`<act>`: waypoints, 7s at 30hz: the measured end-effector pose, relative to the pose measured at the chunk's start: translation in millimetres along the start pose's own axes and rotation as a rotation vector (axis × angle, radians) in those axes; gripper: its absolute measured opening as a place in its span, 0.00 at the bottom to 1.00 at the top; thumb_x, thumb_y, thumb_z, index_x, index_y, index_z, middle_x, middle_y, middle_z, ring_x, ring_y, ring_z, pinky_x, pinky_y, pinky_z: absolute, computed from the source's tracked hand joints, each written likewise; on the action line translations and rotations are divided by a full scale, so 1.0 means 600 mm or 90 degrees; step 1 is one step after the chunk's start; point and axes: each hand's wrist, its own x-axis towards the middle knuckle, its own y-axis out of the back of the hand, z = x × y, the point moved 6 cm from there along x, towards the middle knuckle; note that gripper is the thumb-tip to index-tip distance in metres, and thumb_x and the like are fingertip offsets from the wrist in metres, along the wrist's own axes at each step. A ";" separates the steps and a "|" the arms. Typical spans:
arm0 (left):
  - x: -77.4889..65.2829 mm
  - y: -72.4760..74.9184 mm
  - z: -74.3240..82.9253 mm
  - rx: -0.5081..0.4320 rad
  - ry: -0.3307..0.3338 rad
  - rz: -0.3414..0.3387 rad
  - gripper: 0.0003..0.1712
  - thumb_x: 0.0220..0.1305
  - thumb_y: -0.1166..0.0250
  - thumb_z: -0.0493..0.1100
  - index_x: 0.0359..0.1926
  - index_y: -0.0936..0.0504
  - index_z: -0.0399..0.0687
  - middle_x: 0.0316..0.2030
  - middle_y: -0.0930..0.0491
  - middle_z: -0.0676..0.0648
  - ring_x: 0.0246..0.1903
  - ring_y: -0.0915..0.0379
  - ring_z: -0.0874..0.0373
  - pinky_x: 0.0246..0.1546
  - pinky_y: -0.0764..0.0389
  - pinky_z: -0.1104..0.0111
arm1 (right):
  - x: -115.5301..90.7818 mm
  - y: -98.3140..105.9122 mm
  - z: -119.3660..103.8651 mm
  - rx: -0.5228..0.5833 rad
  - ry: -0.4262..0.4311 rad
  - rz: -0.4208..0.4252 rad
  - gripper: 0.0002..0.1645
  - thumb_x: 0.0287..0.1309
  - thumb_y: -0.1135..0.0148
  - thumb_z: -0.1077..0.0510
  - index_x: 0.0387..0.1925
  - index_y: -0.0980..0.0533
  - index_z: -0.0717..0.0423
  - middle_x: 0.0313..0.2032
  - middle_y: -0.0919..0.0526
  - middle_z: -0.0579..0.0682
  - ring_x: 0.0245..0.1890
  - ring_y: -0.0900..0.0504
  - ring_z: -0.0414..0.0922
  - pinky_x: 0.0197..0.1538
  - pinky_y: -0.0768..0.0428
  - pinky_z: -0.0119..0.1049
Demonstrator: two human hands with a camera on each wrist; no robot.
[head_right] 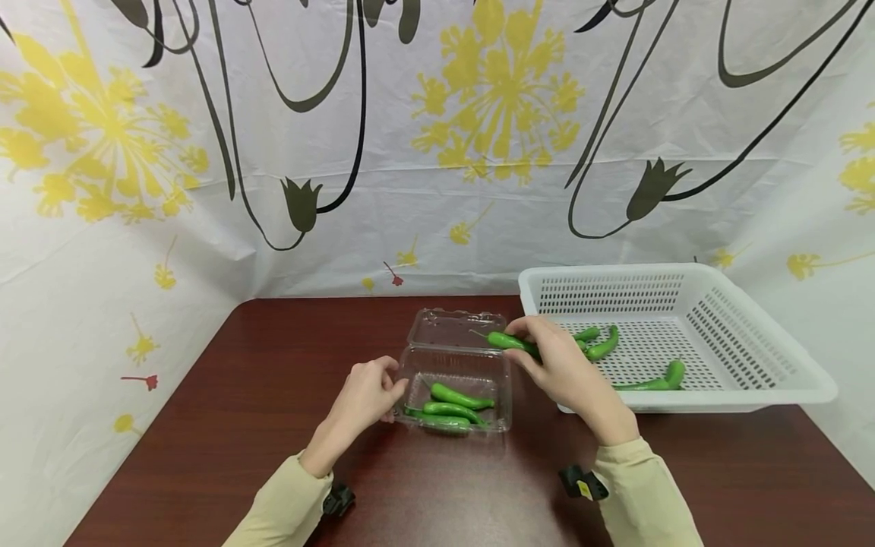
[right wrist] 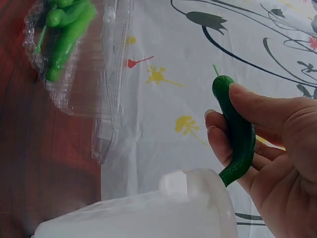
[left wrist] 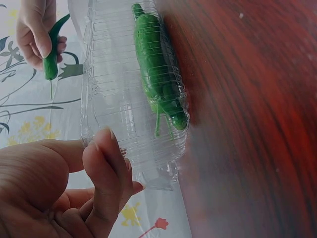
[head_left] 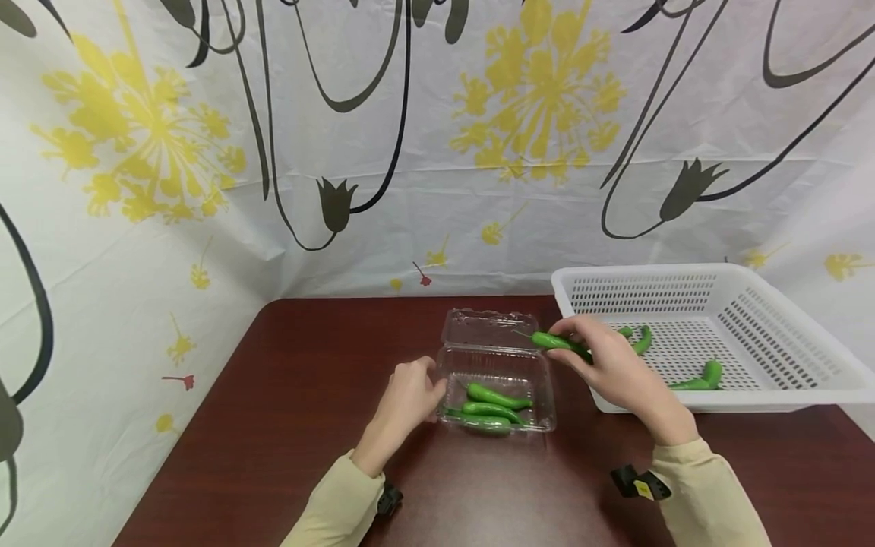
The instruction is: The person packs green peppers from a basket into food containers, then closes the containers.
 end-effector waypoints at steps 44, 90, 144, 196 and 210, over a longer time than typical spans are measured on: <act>0.000 0.000 -0.004 -0.007 0.004 0.002 0.18 0.64 0.34 0.33 0.52 0.22 0.26 0.16 0.24 0.51 0.07 0.28 0.68 0.15 0.23 0.72 | 0.007 -0.055 -0.031 0.019 0.056 -0.011 0.19 0.55 0.32 0.73 0.49 0.23 0.61 0.42 0.19 0.50 0.39 0.19 0.42 0.41 0.18 0.44; 0.000 -0.004 -0.005 -0.011 0.008 0.003 0.20 0.64 0.35 0.34 0.54 0.23 0.25 0.16 0.25 0.51 0.07 0.28 0.67 0.14 0.24 0.72 | 0.001 -0.115 -0.041 0.067 0.038 -0.059 0.15 0.58 0.29 0.68 0.46 0.22 0.60 0.42 0.20 0.49 0.40 0.17 0.45 0.44 0.17 0.41; 0.000 0.001 0.003 0.020 -0.011 0.020 0.17 0.63 0.33 0.34 0.50 0.21 0.27 0.16 0.23 0.52 0.07 0.29 0.69 0.19 0.21 0.71 | -0.009 -0.167 -0.045 0.064 0.044 -0.146 0.09 0.59 0.27 0.59 0.41 0.18 0.55 0.39 0.17 0.44 0.38 0.19 0.39 0.43 0.18 0.37; -0.001 0.000 0.001 -0.003 0.004 0.007 0.19 0.64 0.33 0.34 0.52 0.22 0.26 0.16 0.24 0.51 0.07 0.28 0.68 0.16 0.23 0.72 | -0.018 -0.189 -0.044 0.066 0.033 -0.224 0.07 0.59 0.27 0.58 0.39 0.13 0.54 0.33 0.21 0.40 0.31 0.24 0.32 0.35 0.21 0.29; -0.002 -0.001 0.004 -0.002 -0.003 0.005 0.18 0.64 0.33 0.34 0.52 0.22 0.26 0.16 0.24 0.52 0.07 0.28 0.68 0.18 0.22 0.72 | -0.018 -0.183 -0.039 0.030 0.015 -0.199 0.03 0.56 0.26 0.60 0.33 0.14 0.51 0.32 0.19 0.40 0.31 0.22 0.34 0.35 0.20 0.32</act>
